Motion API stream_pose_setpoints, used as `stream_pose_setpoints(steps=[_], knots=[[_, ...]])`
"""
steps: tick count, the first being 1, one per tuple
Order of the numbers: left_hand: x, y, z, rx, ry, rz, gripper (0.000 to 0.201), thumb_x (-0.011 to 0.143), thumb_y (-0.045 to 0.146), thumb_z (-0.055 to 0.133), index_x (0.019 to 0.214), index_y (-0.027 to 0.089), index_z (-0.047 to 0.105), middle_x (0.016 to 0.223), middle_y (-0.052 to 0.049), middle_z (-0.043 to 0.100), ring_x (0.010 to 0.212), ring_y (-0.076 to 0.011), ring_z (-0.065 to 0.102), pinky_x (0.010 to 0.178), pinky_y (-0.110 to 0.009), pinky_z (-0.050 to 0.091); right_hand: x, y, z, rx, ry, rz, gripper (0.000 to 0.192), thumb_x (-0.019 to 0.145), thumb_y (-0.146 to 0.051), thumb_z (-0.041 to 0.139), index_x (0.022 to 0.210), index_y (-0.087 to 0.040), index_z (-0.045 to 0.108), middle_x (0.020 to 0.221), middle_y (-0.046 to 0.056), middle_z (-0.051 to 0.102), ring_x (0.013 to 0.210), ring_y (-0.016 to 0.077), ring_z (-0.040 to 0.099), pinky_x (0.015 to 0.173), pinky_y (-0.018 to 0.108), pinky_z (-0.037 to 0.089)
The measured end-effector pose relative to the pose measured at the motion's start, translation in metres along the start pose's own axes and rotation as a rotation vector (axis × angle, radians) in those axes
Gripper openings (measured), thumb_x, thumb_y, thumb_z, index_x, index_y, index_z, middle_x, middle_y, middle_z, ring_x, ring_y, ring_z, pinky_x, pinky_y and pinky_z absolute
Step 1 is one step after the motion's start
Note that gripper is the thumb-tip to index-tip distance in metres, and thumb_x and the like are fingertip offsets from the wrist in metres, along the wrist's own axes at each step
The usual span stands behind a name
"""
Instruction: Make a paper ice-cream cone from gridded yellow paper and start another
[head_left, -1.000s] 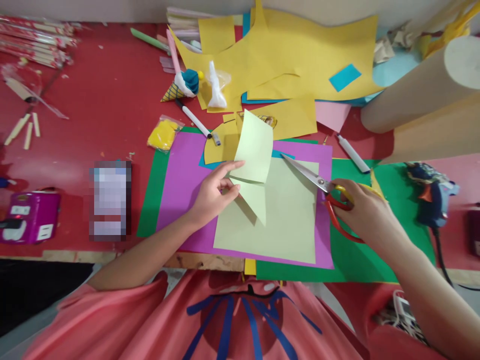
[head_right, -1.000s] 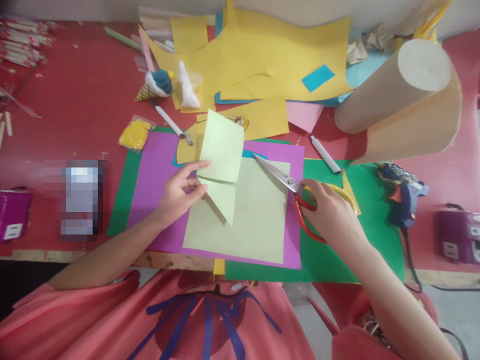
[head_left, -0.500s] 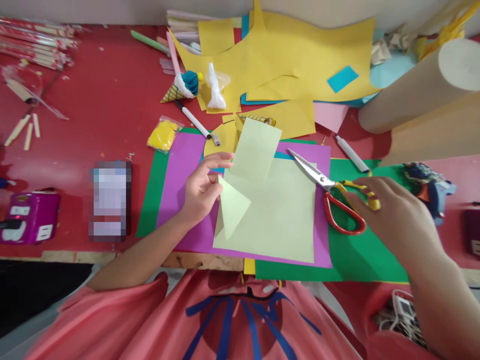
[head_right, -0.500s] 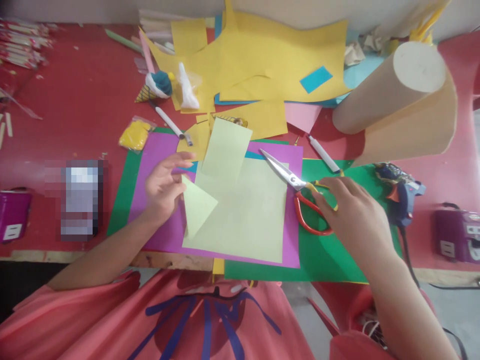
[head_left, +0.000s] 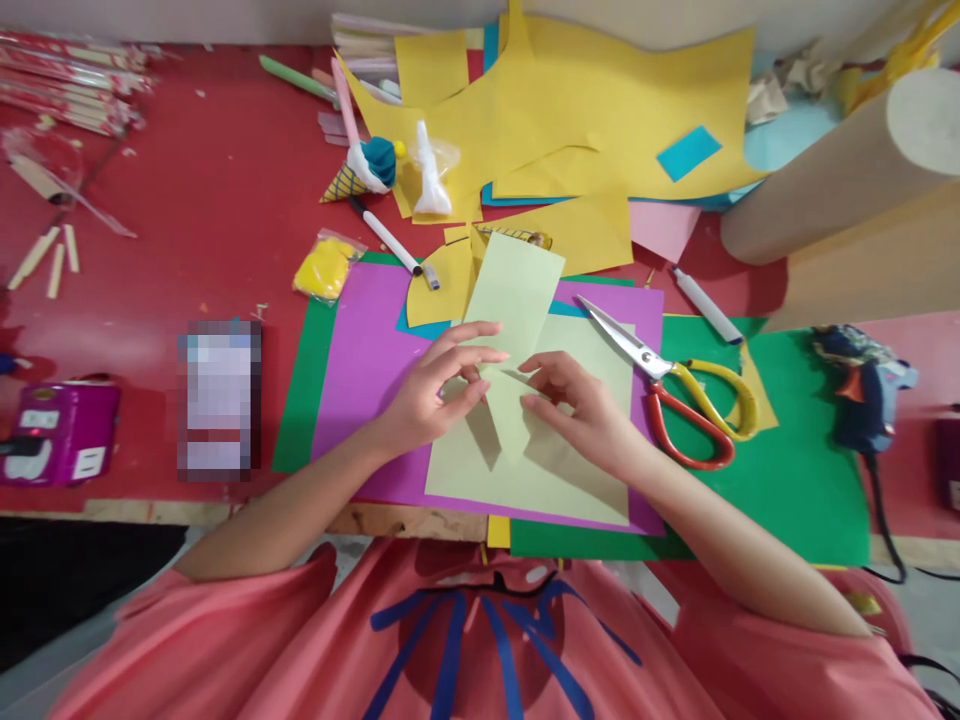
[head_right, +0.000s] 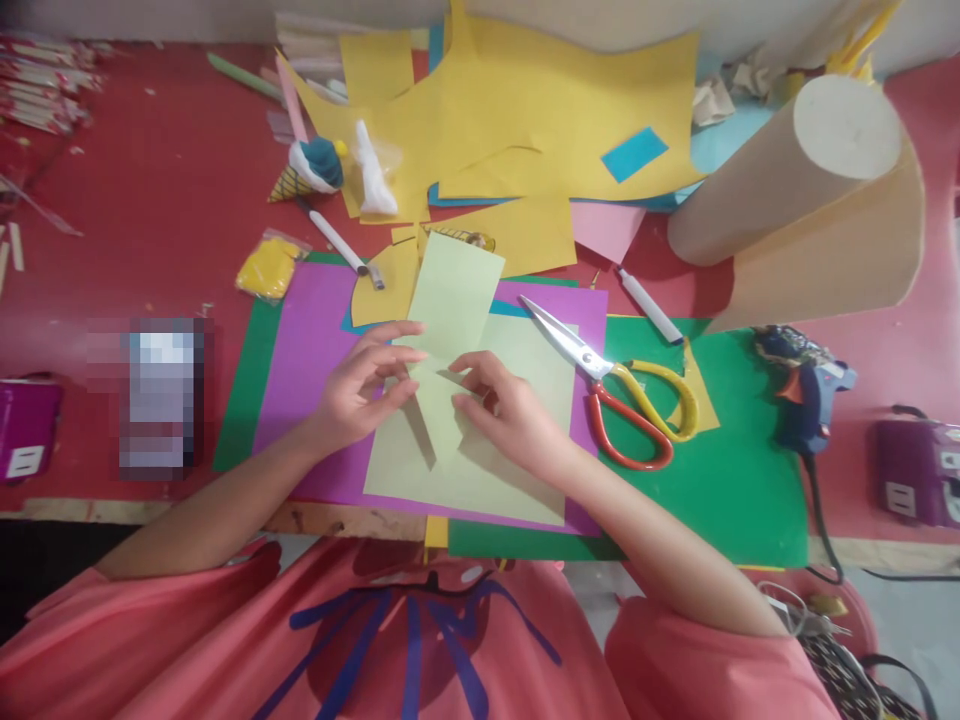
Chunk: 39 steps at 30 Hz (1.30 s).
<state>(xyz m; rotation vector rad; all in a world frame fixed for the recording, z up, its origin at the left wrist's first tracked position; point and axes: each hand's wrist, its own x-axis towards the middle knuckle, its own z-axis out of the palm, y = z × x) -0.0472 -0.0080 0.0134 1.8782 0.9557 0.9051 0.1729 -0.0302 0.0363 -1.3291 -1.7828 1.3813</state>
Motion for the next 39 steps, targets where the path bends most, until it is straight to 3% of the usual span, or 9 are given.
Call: stream_pose_setpoints(steps=[2,5,7,9,13,17,21,28,39], knots=[[0.004,-0.003,-0.005,0.124,0.026,-0.017,0.030,0.093,0.034,0.053,0.123,0.029,0.054,0.138,-0.008,0.049,0.085,-0.0110,0.065,0.086,-0.031,0.056,0.008,0.003,-0.001,-0.092,0.033,-0.030,0.018,0.090,-0.022,0.050,0.107,-0.018,0.055,0.076,0.001,0.058,0.065,0.0119,0.052,0.062,0.026,0.045],[0.013,-0.012,-0.017,0.487,0.069,-0.065,0.030,0.095,0.035,0.048,0.123,0.026,0.056,0.141,-0.009,0.048,0.130,-0.0258,0.047,0.110,-0.046,0.040,0.014,0.009,-0.005,-0.318,0.107,-0.118,0.019,0.091,-0.018,0.046,0.102,-0.019,0.060,0.089,0.007,0.064,0.084,0.0192,0.058,0.074,0.033,0.049],[0.017,-0.019,-0.024,0.686,0.045,-0.103,0.031,0.096,0.034,0.046,0.124,0.024,0.056,0.145,-0.011,0.044,0.139,-0.0308,0.035,0.114,-0.054,0.030,0.015,0.013,-0.008,-0.444,0.157,-0.203,0.021,0.092,-0.018,0.044,0.103,-0.019,0.062,0.100,0.010,0.066,0.099,0.0239,0.057,0.086,0.040,0.049],[0.020,-0.026,-0.028,0.760,0.017,-0.127,0.035,0.095,0.032,0.044,0.129,0.024,0.053,0.145,-0.010,0.046,0.139,-0.0315,0.035,0.114,-0.055,0.029,0.014,0.017,-0.008,-0.530,0.183,-0.259,0.024,0.094,-0.021,0.044,0.108,-0.020,0.063,0.114,0.012,0.064,0.112,0.0267,0.055,0.095,0.045,0.047],[0.020,-0.034,-0.031,0.789,0.041,-0.139,0.037,0.094,0.032,0.047,0.131,0.025,0.052,0.149,-0.010,0.041,0.141,-0.0327,0.033,0.113,-0.057,0.030,0.013,0.023,-0.007,-0.632,0.130,-0.285,0.030,0.095,-0.028,0.045,0.120,-0.023,0.062,0.143,0.012,0.048,0.136,0.0298,0.041,0.108,0.053,0.040],[0.019,-0.035,-0.030,0.823,0.092,-0.225,0.045,0.094,0.035,0.047,0.137,0.024,0.047,0.152,-0.013,0.035,0.144,-0.0372,0.026,0.112,-0.061,0.029,0.012,0.025,-0.004,-0.709,0.056,-0.294,0.041,0.096,-0.037,0.044,0.132,-0.021,0.056,0.152,0.013,0.039,0.145,0.0298,0.029,0.113,0.054,0.035],[0.020,-0.036,-0.033,0.855,0.078,-0.284,0.056,0.093,0.041,0.049,0.143,0.021,0.040,0.151,-0.017,0.035,0.143,-0.0404,0.027,0.111,-0.061,0.030,0.010,0.026,-0.003,-0.759,0.034,-0.270,0.045,0.096,-0.039,0.045,0.137,-0.020,0.053,0.152,0.013,0.040,0.145,0.0310,0.029,0.116,0.054,0.031],[0.026,-0.039,-0.040,0.810,0.096,-0.205,0.039,0.094,0.037,0.048,0.131,0.032,0.054,0.140,-0.008,0.050,0.133,-0.0335,0.042,0.111,-0.054,0.035,0.010,0.025,-0.004,-0.734,0.004,-0.267,0.044,0.096,-0.035,0.045,0.137,-0.021,0.053,0.151,0.010,0.041,0.145,0.0303,0.029,0.117,0.056,0.028],[0.036,-0.039,-0.041,0.658,0.208,-0.306,0.044,0.080,0.021,0.067,0.123,0.023,0.055,0.117,-0.008,0.059,0.112,-0.0280,0.056,0.101,-0.046,0.046,0.011,0.026,-0.005,-0.749,-0.005,-0.288,0.042,0.096,-0.034,0.045,0.133,-0.018,0.056,0.150,0.012,0.044,0.143,0.0284,0.033,0.118,0.052,0.028]])
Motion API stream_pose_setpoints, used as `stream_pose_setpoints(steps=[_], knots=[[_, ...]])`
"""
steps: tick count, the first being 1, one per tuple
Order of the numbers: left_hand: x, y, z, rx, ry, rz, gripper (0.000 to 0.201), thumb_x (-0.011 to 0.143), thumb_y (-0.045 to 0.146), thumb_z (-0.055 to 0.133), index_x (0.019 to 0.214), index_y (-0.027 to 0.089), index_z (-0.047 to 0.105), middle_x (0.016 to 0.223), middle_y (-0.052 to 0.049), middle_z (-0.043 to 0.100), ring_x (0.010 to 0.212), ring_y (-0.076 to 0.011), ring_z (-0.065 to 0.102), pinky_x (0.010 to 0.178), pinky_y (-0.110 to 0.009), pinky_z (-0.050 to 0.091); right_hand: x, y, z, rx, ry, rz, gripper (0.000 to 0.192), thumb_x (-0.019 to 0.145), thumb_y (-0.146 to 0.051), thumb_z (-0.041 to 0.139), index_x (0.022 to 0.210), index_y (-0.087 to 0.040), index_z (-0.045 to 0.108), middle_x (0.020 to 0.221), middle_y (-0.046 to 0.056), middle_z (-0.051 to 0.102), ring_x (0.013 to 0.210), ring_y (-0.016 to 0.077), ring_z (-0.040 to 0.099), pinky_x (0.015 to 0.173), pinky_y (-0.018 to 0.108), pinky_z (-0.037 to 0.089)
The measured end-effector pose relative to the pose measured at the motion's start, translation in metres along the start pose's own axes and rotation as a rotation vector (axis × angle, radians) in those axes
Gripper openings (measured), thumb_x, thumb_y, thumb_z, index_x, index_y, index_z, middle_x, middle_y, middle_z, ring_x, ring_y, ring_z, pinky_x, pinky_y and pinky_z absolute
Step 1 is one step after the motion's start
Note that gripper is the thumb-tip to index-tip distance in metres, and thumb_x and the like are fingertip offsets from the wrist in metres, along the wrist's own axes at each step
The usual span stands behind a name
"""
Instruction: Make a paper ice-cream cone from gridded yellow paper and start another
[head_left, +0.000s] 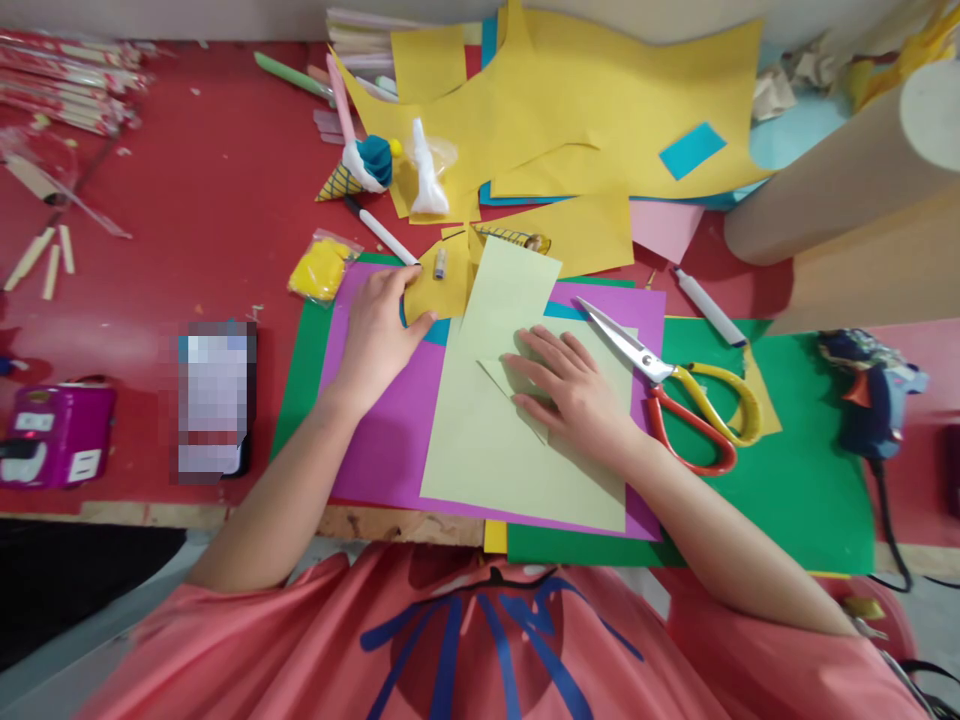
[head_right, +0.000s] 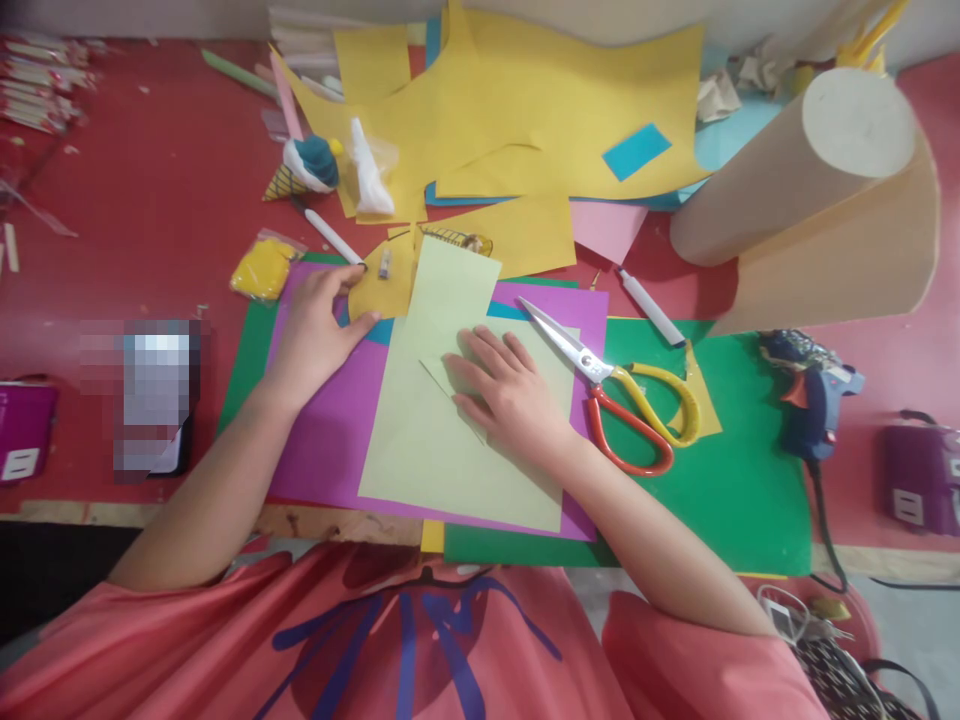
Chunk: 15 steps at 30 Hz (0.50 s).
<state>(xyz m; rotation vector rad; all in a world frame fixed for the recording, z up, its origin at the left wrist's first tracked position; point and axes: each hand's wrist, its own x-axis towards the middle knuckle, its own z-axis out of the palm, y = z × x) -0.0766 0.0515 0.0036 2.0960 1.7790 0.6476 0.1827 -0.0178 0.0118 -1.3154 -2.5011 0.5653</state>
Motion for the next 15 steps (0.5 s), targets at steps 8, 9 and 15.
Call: stream_pose_setpoints(steps=[8,9,15], knots=[[-0.003,0.002,0.006,-0.157,0.021,-0.013,0.038,0.080,0.012,0.064,0.115,0.024,0.055,0.102,-0.003,0.062,0.083,-0.0158,0.062,0.081,-0.032,0.054,0.000,0.001,-0.001,0.013,-0.003,0.003,0.042,0.096,-0.035,0.045,0.133,-0.018,0.055,0.149,0.011,0.044,0.143,0.0269,0.034,0.118,0.050,0.028],[-0.003,0.003,0.007,-0.158,0.020,-0.009,0.037,0.081,0.010,0.063,0.114,0.024,0.054,0.102,-0.003,0.062,0.080,-0.0148,0.062,0.079,-0.031,0.054,0.000,0.001,-0.001,0.015,-0.002,0.003,0.042,0.096,-0.035,0.045,0.133,-0.017,0.055,0.149,0.011,0.044,0.143,0.0269,0.034,0.118,0.050,0.028],[-0.008,0.019,0.004,0.020,-0.001,0.042,0.034,0.085,0.005,0.050,0.114,0.022,0.052,0.107,-0.006,0.060,0.094,-0.0193,0.063,0.083,-0.033,0.053,0.000,0.001,-0.001,0.024,-0.003,-0.002,0.041,0.095,-0.034,0.048,0.131,-0.016,0.057,0.149,0.012,0.045,0.143,0.0278,0.035,0.118,0.051,0.029]])
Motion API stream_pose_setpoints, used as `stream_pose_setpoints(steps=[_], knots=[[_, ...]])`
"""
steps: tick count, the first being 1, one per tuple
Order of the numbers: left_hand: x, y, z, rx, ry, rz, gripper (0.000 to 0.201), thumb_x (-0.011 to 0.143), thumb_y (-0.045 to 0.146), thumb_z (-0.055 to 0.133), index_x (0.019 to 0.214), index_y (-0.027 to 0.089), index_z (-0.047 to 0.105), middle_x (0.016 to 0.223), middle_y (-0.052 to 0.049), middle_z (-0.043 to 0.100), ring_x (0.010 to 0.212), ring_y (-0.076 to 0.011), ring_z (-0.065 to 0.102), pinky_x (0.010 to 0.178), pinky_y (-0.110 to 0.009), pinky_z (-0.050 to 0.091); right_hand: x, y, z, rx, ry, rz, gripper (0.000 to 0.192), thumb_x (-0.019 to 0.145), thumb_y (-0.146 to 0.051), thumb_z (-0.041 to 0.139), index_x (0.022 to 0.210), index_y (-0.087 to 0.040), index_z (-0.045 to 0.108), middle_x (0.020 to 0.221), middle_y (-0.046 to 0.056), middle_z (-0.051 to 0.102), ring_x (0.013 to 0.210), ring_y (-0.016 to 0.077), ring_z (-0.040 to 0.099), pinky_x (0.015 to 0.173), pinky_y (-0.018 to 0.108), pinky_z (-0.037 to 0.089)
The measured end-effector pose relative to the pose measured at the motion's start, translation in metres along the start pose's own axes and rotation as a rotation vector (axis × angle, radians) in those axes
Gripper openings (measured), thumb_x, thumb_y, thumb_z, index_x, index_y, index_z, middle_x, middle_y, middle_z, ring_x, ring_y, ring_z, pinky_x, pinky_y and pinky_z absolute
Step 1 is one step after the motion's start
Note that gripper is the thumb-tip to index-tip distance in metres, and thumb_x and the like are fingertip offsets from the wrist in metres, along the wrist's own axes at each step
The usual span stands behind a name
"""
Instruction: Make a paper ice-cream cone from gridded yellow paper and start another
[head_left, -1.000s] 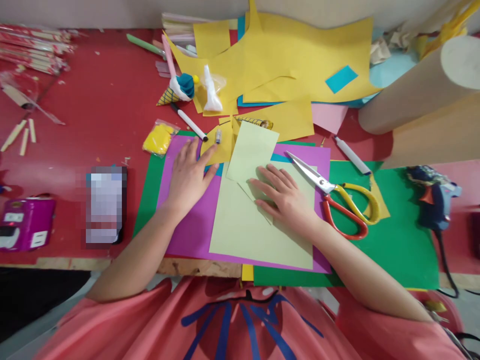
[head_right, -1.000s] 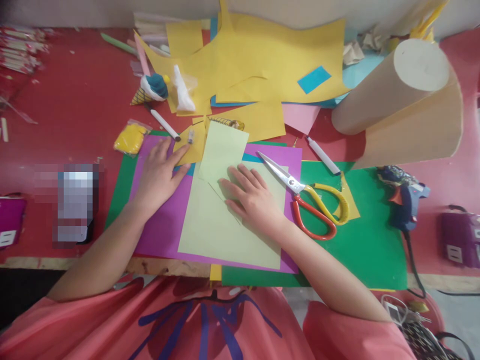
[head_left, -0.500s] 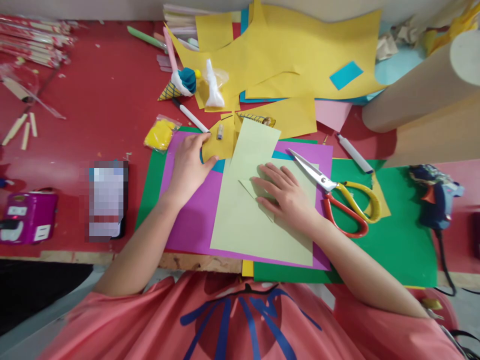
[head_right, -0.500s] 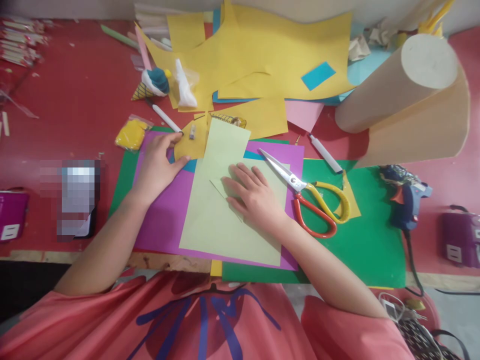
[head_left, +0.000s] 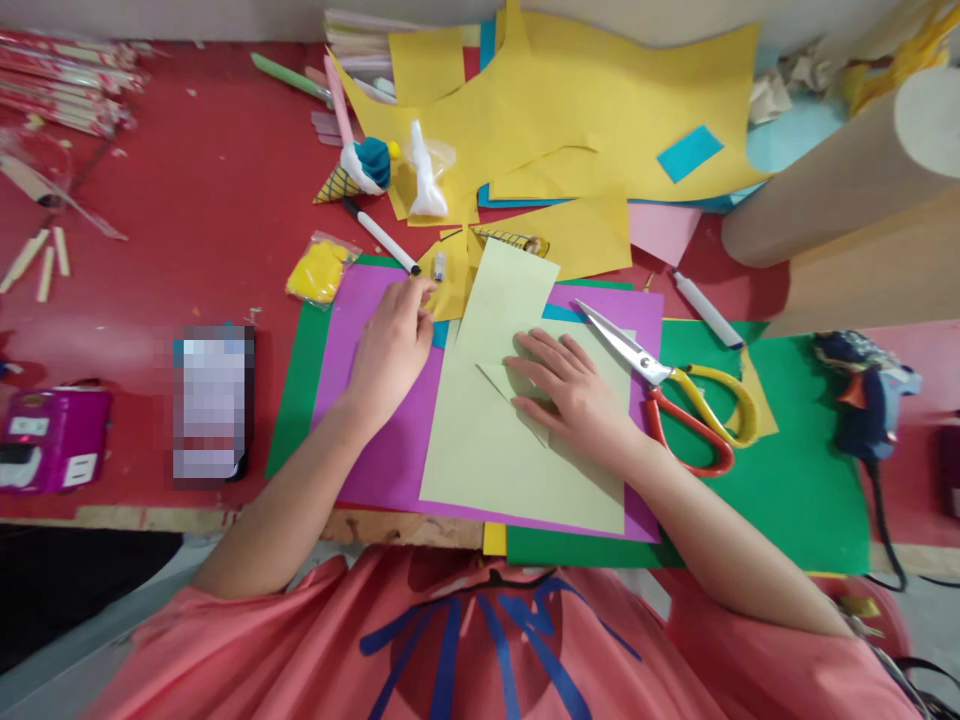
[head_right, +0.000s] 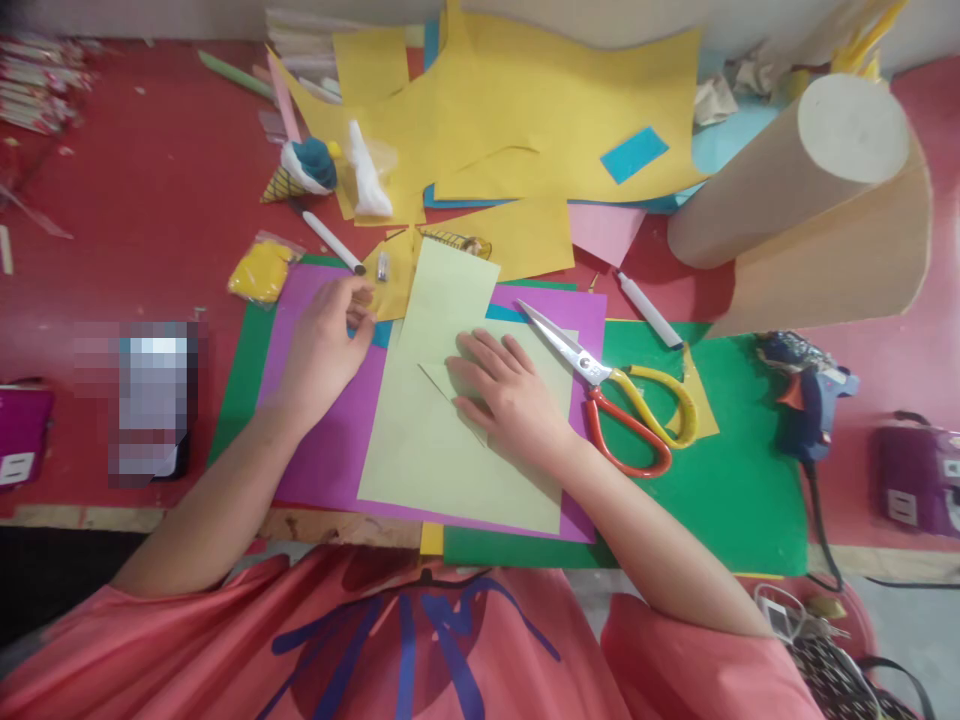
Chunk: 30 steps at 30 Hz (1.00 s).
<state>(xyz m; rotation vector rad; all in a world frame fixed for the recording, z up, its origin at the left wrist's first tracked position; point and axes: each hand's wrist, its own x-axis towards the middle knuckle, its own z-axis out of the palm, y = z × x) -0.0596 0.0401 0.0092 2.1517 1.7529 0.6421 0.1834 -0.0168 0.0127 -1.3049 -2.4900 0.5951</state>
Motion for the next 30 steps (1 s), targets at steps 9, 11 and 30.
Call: stream_pose_setpoints(steps=[9,11,30], knots=[[-0.001,-0.005,0.003,0.071,0.033,0.112,0.037,0.085,0.002,0.047,0.116,0.021,0.056,0.108,-0.007,0.055,0.101,-0.0190,0.061,0.089,-0.032,0.053,-0.001,0.001,0.002,0.007,0.010,-0.002,0.041,0.094,-0.032,0.050,0.132,-0.016,0.055,0.148,0.013,0.045,0.142,0.0286,0.035,0.118,0.051,0.028],[0.000,-0.009,0.002,0.018,0.060,0.117,0.036,0.086,0.002,0.047,0.115,0.021,0.057,0.108,-0.007,0.054,0.100,-0.0176,0.061,0.087,-0.030,0.054,-0.001,0.000,0.002,0.037,0.030,0.007,0.044,0.094,-0.032,0.050,0.134,-0.014,0.052,0.148,0.014,0.045,0.142,0.0287,0.036,0.118,0.051,0.027],[-0.023,0.011,-0.024,-0.111,0.266,0.292,0.024,0.090,0.013,0.053,0.111,0.023,0.060,0.102,-0.005,0.058,0.098,-0.0152,0.060,0.073,-0.023,0.055,-0.003,-0.001,-0.030,0.361,0.234,0.109,0.007,0.084,-0.014,0.055,0.079,-0.019,0.055,0.073,0.001,0.056,0.065,0.0129,0.052,0.060,0.027,0.045]])
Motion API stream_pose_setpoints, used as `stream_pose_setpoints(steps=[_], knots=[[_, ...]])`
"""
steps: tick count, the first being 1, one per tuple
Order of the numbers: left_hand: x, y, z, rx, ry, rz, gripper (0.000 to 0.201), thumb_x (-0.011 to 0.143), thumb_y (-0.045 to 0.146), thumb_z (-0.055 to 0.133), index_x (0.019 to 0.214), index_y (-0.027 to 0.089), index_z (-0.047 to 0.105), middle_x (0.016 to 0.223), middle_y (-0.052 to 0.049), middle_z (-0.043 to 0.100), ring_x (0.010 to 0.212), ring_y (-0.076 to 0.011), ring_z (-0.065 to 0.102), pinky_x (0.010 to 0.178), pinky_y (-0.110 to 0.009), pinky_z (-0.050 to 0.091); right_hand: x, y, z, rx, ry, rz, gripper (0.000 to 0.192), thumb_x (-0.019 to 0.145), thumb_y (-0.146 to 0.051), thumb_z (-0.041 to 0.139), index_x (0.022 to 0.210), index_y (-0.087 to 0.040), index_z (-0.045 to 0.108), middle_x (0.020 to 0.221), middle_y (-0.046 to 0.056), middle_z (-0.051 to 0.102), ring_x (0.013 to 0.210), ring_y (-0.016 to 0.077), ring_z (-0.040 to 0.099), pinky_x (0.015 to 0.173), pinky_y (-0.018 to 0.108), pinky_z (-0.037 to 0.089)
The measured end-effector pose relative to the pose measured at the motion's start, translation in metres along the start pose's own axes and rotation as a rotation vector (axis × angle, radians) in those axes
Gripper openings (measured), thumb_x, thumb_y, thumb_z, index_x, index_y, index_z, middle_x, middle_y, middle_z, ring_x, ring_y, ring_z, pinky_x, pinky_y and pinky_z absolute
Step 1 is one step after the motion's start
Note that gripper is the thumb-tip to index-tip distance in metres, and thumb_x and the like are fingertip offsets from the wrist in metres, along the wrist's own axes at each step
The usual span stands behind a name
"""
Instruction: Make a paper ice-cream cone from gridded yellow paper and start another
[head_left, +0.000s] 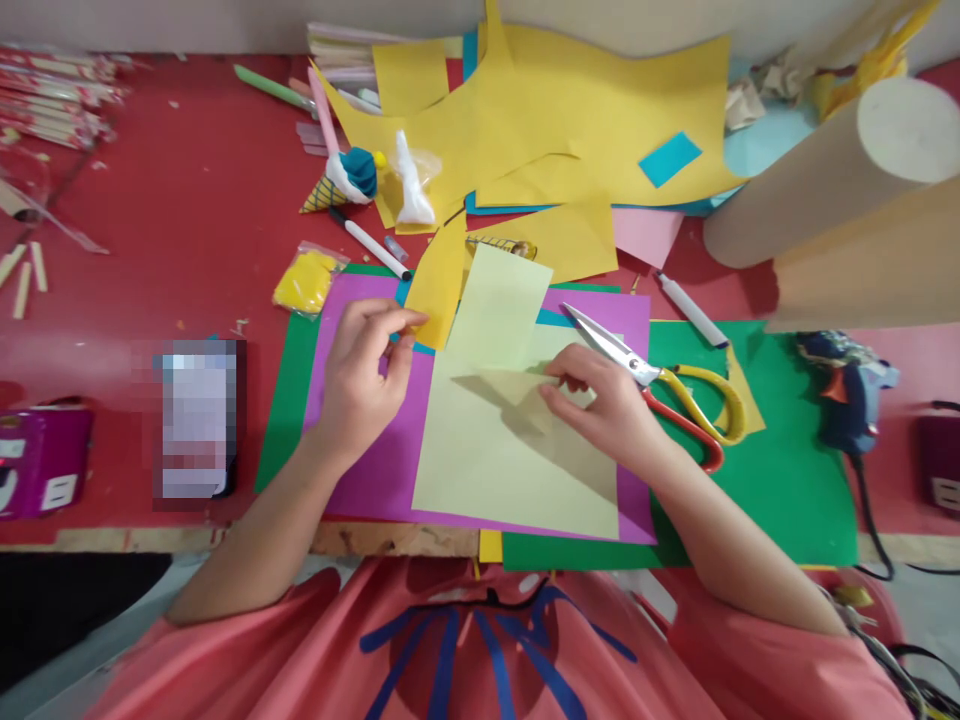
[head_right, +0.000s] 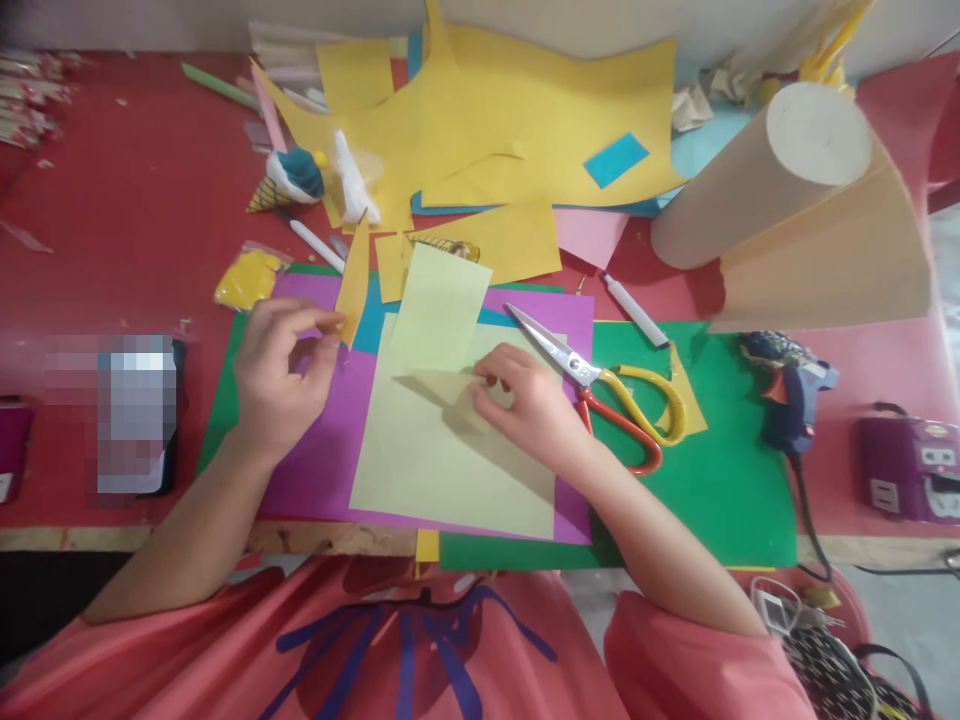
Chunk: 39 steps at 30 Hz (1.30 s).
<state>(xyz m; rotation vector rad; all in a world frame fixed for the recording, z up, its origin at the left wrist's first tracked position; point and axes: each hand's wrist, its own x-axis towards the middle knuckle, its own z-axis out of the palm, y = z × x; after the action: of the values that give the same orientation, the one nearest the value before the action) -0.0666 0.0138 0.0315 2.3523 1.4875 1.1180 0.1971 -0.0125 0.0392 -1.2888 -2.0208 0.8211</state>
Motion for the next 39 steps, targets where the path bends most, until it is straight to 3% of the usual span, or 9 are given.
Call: stream_pose_setpoints(steps=[3,5,9,13,20,27,32,36,39], knots=[[-0.001,0.000,0.001,0.000,0.009,-0.029,0.024,0.091,0.013,0.053,0.112,0.023,0.060,0.103,-0.004,0.058,0.098,-0.0148,0.060,0.073,-0.022,0.056,0.004,-0.002,-0.008,-0.124,0.260,-0.098,0.012,0.082,-0.011,0.057,0.078,-0.021,0.051,0.076,0.002,0.056,0.073,0.0159,0.056,0.066,0.030,0.049],[-0.001,-0.001,0.001,-0.001,0.009,-0.048,0.024,0.091,0.013,0.052,0.111,0.023,0.060,0.103,-0.004,0.057,0.097,-0.0143,0.060,0.073,-0.021,0.056,0.008,0.001,-0.005,-0.227,0.311,-0.189,0.013,0.082,-0.009,0.055,0.079,-0.022,0.051,0.081,0.005,0.060,0.079,0.0186,0.059,0.071,0.033,0.052],[-0.001,-0.002,0.002,-0.017,-0.011,-0.050,0.027,0.089,0.010,0.052,0.112,0.022,0.060,0.104,-0.004,0.057,0.099,-0.0141,0.060,0.071,-0.020,0.055,0.010,0.012,0.014,-0.322,0.170,-0.304,0.014,0.085,-0.006,0.047,0.083,-0.019,0.052,0.103,0.014,0.066,0.099,0.0240,0.063,0.077,0.037,0.055],[-0.002,0.000,0.002,-0.013,-0.020,-0.049,0.029,0.089,0.009,0.052,0.113,0.023,0.059,0.104,-0.005,0.057,0.098,-0.0143,0.060,0.071,-0.020,0.055,0.010,0.016,0.025,-0.249,-0.030,-0.223,0.016,0.092,-0.016,0.044,0.085,-0.017,0.058,0.116,0.016,0.066,0.110,0.0268,0.060,0.087,0.041,0.054],[-0.002,0.004,0.003,-0.029,-0.049,-0.064,0.025,0.091,0.012,0.050,0.111,0.022,0.060,0.102,-0.005,0.058,0.097,-0.0146,0.061,0.073,-0.021,0.056,0.024,0.022,0.027,-0.296,-0.073,-0.070,0.034,0.095,-0.012,0.035,0.118,-0.013,0.060,0.130,0.013,0.061,0.113,0.0266,0.057,0.099,0.046,0.047],[-0.004,0.002,0.008,-0.025,-0.073,-0.082,0.025,0.091,0.013,0.049,0.112,0.023,0.059,0.103,-0.005,0.058,0.098,-0.0152,0.061,0.074,-0.023,0.057,0.020,0.020,0.034,-0.455,-0.200,-0.095,0.048,0.096,-0.018,0.039,0.143,-0.029,0.043,0.154,0.004,0.039,0.146,0.0323,0.024,0.114,0.055,0.028],[-0.005,0.002,0.009,-0.027,-0.094,-0.063,0.026,0.091,0.011,0.048,0.112,0.023,0.059,0.104,-0.005,0.057,0.099,-0.0157,0.061,0.075,-0.024,0.056,0.018,0.020,0.036,-0.454,-0.200,-0.081,0.049,0.096,-0.033,0.045,0.144,-0.038,0.040,0.161,-0.001,0.023,0.149,0.0349,0.006,0.117,0.061,0.016],[-0.006,0.000,0.012,-0.037,-0.110,-0.033,0.028,0.089,0.009,0.049,0.113,0.023,0.057,0.104,-0.005,0.057,0.097,-0.0151,0.061,0.075,-0.024,0.056,0.015,0.023,0.034,-0.387,-0.159,-0.112,0.060,0.095,-0.041,0.041,0.150,-0.022,0.028,0.162,0.011,0.013,0.150,0.0335,0.004,0.118,0.058,0.017],[-0.007,-0.001,0.015,-0.062,-0.141,-0.031,0.028,0.090,0.009,0.049,0.113,0.023,0.057,0.104,-0.005,0.057,0.098,-0.0156,0.061,0.075,-0.024,0.056,0.010,0.019,0.028,-0.326,-0.025,-0.150,0.051,0.095,-0.032,0.038,0.144,-0.018,0.035,0.158,0.014,0.026,0.149,0.0307,0.014,0.116,0.058,0.023]])
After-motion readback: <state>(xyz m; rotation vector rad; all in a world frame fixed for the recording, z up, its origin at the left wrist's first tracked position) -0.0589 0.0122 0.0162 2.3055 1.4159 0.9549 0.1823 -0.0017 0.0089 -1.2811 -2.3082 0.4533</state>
